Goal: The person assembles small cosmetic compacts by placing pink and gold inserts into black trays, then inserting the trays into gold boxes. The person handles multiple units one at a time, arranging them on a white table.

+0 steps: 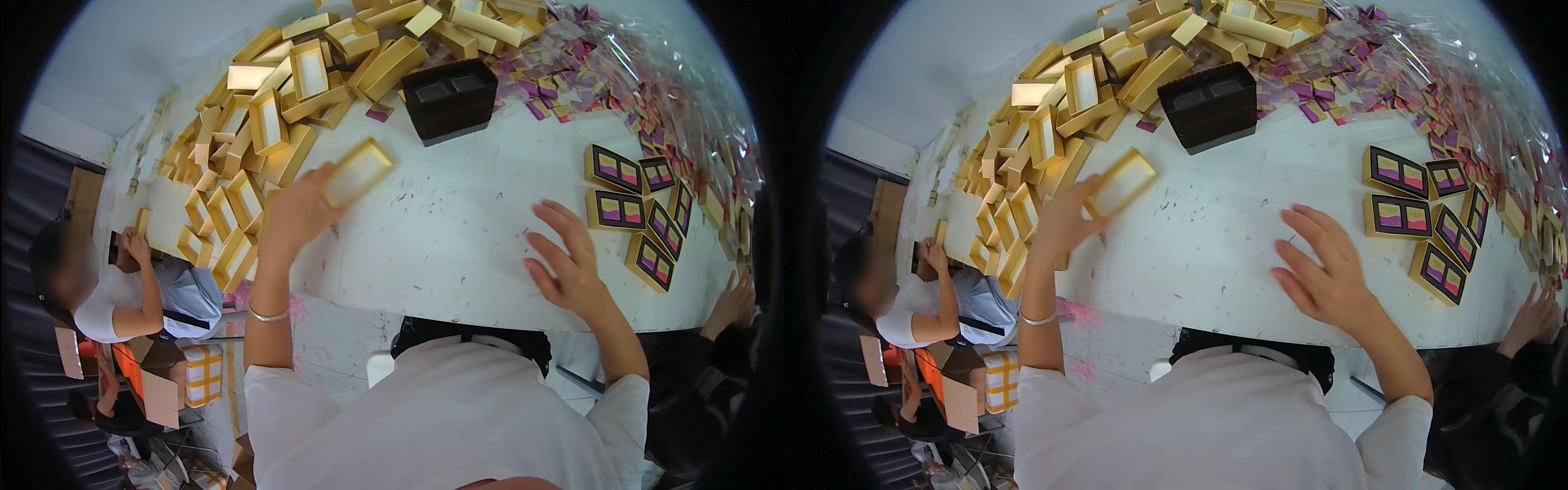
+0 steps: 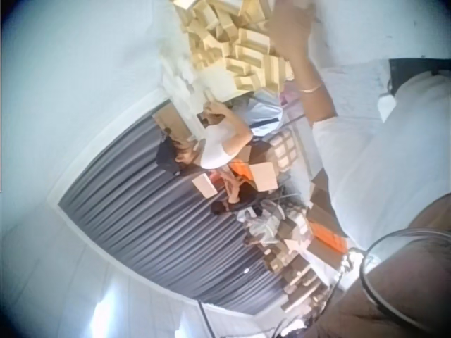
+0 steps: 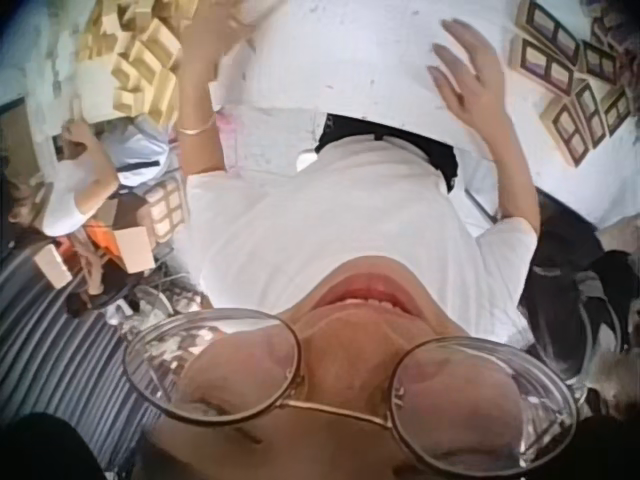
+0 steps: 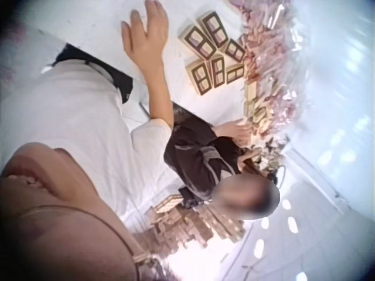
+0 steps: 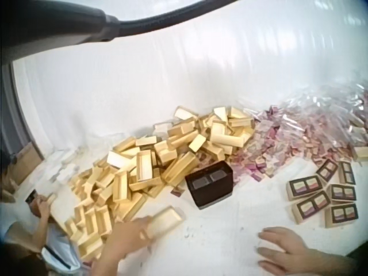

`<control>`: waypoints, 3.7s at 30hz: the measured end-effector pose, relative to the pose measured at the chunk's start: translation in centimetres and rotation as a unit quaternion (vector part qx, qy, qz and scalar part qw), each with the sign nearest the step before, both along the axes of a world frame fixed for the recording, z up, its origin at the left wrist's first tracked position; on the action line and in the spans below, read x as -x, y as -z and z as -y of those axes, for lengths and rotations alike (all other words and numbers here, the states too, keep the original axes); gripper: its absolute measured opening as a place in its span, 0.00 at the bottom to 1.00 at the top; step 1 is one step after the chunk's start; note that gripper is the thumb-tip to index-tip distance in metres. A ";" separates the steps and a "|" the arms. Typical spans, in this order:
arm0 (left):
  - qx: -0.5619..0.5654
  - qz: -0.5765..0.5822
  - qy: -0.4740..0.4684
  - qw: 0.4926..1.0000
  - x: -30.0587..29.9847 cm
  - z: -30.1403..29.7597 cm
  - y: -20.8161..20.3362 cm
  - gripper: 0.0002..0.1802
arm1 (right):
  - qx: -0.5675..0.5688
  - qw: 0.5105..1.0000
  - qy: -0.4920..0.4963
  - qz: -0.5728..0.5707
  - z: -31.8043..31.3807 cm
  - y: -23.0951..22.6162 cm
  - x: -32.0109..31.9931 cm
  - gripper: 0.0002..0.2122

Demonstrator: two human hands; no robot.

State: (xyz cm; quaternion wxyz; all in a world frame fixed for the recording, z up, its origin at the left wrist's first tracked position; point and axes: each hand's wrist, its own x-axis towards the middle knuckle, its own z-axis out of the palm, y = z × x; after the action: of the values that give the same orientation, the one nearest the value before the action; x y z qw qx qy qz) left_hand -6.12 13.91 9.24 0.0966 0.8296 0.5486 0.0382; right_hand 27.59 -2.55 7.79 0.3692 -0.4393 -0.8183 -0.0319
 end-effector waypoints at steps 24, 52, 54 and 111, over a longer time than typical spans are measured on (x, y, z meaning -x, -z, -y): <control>0.002 0.038 0.337 0.941 -5.2 9.7 2.8 0.08 | 0.219 0.946 0.183 0.156 -0.6 1.4 -2.1 0.11; -0.300 0.217 0.054 0.927 -6.8 -10.0 2.2 0.15 | 0.316 0.880 0.001 0.355 -35.5 -5.5 6.6 0.14; -0.360 0.134 0.047 0.922 -7.7 -13.9 2.9 0.17 | 0.256 0.928 -0.023 0.271 -34.9 -5.6 6.0 0.13; -0.214 0.282 0.247 0.902 -20.1 3.4 2.0 0.16 | 0.270 0.930 0.213 0.130 3.7 1.3 -7.7 0.07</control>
State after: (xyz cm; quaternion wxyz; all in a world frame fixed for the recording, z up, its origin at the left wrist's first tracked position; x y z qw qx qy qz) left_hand 13.97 10.53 7.22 0.0736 0.8937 0.2546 0.3620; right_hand 35.32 -6.25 6.47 0.1118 -0.6783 -0.7241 0.0552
